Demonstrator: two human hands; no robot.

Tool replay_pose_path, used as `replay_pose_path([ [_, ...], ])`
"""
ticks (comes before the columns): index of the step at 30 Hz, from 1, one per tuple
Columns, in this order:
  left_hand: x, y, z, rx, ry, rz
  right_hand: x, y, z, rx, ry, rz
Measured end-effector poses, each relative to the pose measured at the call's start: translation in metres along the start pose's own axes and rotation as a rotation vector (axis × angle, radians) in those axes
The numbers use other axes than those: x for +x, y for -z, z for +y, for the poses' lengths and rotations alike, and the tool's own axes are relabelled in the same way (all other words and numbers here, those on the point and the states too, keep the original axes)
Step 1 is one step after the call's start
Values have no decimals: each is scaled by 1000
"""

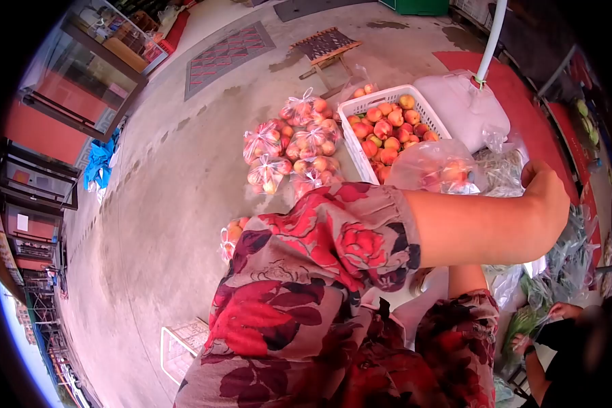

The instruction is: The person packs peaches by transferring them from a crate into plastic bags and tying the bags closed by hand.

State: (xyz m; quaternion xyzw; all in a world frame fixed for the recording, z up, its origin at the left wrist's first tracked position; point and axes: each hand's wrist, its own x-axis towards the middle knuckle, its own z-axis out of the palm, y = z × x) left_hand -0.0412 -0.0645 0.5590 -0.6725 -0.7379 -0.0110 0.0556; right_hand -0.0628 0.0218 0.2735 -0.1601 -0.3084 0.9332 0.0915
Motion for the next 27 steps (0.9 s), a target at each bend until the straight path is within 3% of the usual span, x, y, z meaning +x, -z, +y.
replay_pose_path([
  [5,-55,29,59,-123,-410,-50,-13,-1,-5,-15,-9,-43],
  [7,-76,30,42,-474,-515,19,-17,-1,-9,-84,15,-73],
  [9,-89,13,32,-776,-706,593,-19,3,-11,-231,77,-107],
  [11,-115,12,19,-1118,-816,660,-19,9,-9,-542,191,-135],
  [13,-137,3,25,-1432,-778,801,-16,14,-7,-808,294,-168],
  [14,-143,-1,29,-1597,-737,876,-13,14,-6,-795,289,-180],
  [16,-143,7,36,-1644,-871,871,-30,-7,-17,-260,129,-212],
  [19,-132,18,53,-1698,-1118,906,-25,0,-10,-222,175,-249],
  [21,-131,17,59,-1761,-1159,898,-25,2,-7,-428,222,-201],
  [22,-137,15,63,-1806,-1102,878,-27,-5,-15,151,-19,-139],
  [27,-122,3,59,-1653,-1194,1028,-34,-15,-18,106,0,-161],
])
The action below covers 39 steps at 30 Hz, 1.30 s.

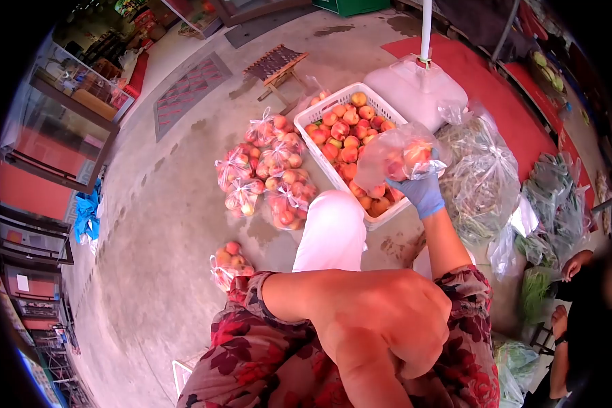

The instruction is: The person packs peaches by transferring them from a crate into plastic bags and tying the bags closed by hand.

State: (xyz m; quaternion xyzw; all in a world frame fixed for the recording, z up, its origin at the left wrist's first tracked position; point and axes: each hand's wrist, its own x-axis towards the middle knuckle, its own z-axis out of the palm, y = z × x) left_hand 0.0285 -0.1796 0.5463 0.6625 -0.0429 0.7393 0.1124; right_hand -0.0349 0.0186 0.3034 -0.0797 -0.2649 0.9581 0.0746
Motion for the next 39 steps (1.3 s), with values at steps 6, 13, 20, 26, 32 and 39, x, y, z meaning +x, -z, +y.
replay_pose_path([
  [6,5,4,11,76,138,42,6,4,-1,7,-32,23],
  [13,1,7,9,176,109,92,13,13,3,-1067,292,17],
  [20,0,11,24,174,298,43,17,13,0,-456,155,7],
  [26,-13,19,21,151,403,-80,19,15,0,-380,134,13],
  [32,-18,12,22,183,399,27,9,-5,-6,-110,29,42],
  [39,-2,10,1,326,13,62,20,33,0,-54,36,-45],
])
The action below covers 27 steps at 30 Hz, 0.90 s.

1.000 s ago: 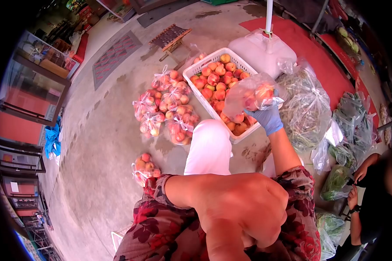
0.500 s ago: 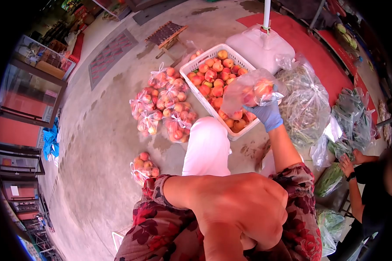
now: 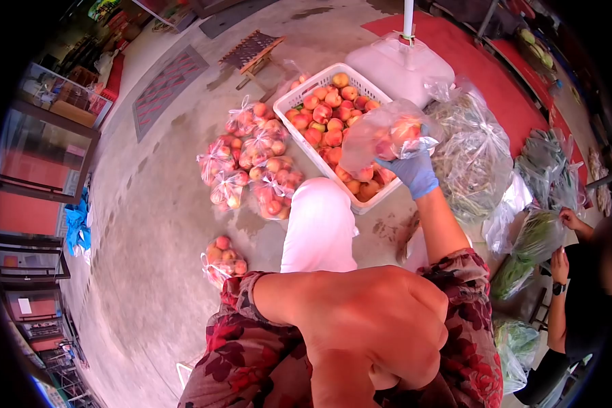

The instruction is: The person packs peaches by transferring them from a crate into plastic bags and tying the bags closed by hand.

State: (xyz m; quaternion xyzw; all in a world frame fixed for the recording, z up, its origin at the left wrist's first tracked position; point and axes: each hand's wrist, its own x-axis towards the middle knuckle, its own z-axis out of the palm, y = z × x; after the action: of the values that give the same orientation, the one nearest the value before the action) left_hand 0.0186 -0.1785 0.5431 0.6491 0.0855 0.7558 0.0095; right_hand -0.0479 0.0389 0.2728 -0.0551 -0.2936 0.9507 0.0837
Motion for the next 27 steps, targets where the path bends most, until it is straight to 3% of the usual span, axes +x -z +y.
replay_pose_path([
  [2,-6,17,8,75,219,-105,3,-11,-4,182,-87,150],
  [4,-16,36,-5,201,388,-89,-2,-27,-8,144,-137,266],
  [5,-37,49,-21,372,489,-15,-6,-31,-12,125,-160,322],
  [7,-64,69,-60,893,674,23,-1,-11,-3,-100,-64,97],
  [9,-97,71,-88,1299,730,-59,-9,-23,6,81,-28,209],
  [10,-112,74,-95,1504,763,-96,-19,-37,3,47,-32,158],
  [13,-143,94,-112,1465,851,-156,-15,-24,9,-10,-12,194],
  [19,-181,135,-139,1307,967,-281,-12,6,-2,-119,-214,609],
  [21,-178,149,-140,934,1141,128,-15,-15,-21,-68,-261,667],
  [22,-169,153,-136,731,1210,322,-14,-14,-27,-14,-204,532],
  [23,-159,157,-133,454,1135,613,-13,-11,-35,13,-213,498],
  [25,-165,188,-134,87,925,891,-17,-5,-52,67,-224,439],
  [27,-160,207,-126,99,858,1028,-16,-12,-62,196,-121,463],
])
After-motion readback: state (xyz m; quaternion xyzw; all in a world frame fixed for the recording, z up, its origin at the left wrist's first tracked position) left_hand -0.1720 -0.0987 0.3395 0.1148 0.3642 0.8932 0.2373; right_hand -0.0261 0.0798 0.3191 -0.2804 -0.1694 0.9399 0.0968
